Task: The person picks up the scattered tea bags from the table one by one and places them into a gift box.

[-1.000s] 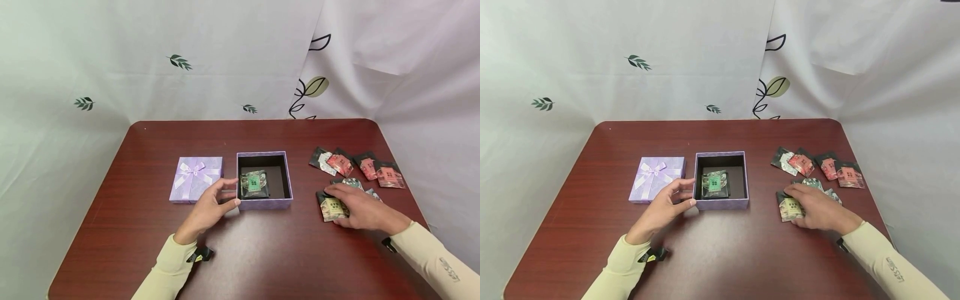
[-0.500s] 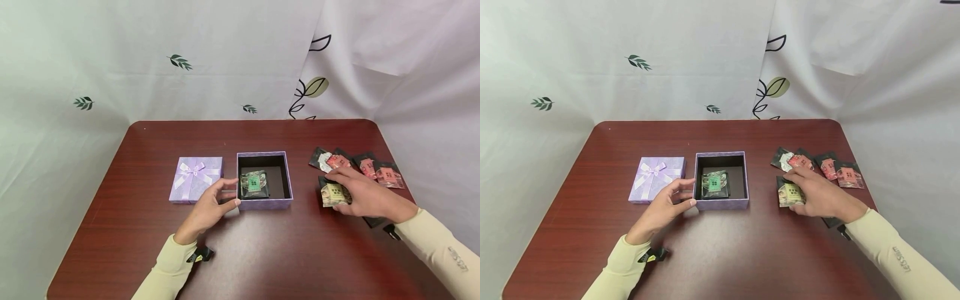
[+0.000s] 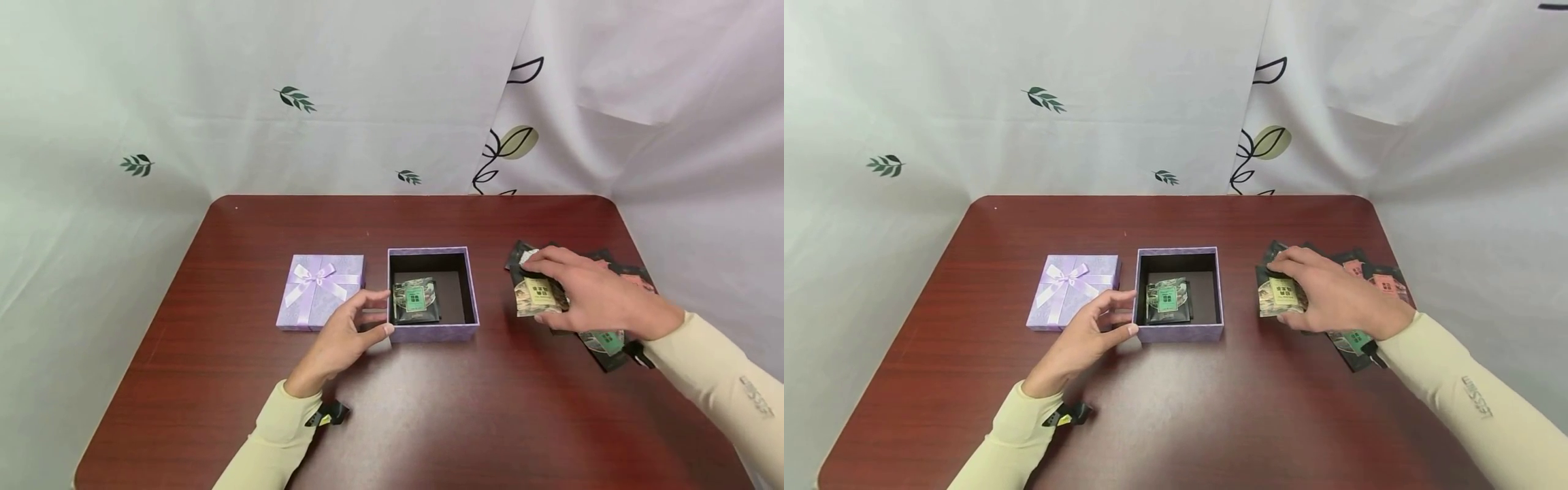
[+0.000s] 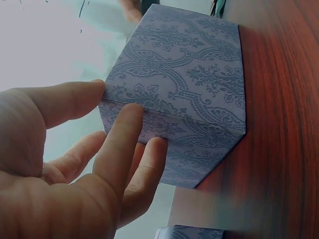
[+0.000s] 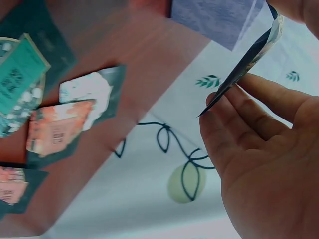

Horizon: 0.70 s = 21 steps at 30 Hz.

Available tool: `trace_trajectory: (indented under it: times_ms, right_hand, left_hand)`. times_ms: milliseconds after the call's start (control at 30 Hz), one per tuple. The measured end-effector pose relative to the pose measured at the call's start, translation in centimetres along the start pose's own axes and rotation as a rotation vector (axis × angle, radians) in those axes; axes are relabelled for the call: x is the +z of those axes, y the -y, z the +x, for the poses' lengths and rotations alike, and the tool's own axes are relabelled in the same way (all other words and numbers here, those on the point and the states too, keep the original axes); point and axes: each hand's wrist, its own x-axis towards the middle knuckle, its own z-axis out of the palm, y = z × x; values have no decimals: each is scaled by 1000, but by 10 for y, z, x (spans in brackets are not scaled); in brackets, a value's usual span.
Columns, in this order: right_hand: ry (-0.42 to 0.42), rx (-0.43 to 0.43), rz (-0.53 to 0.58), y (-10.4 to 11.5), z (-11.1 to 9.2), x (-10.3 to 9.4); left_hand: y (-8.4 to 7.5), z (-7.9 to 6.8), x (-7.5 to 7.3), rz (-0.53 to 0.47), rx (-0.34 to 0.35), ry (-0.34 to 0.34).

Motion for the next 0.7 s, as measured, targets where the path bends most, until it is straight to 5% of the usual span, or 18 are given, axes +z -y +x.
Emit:
trace_trajectory:
  times_ms: [333,700]
  right_hand:
    - [-59,-139,20,19,36,-11]
    - [8,-165,61,45,81,-6]
  left_hand:
    - [-1,-2,1,5,-4,-9]
    - [-2,-2,1,22,1,-22]
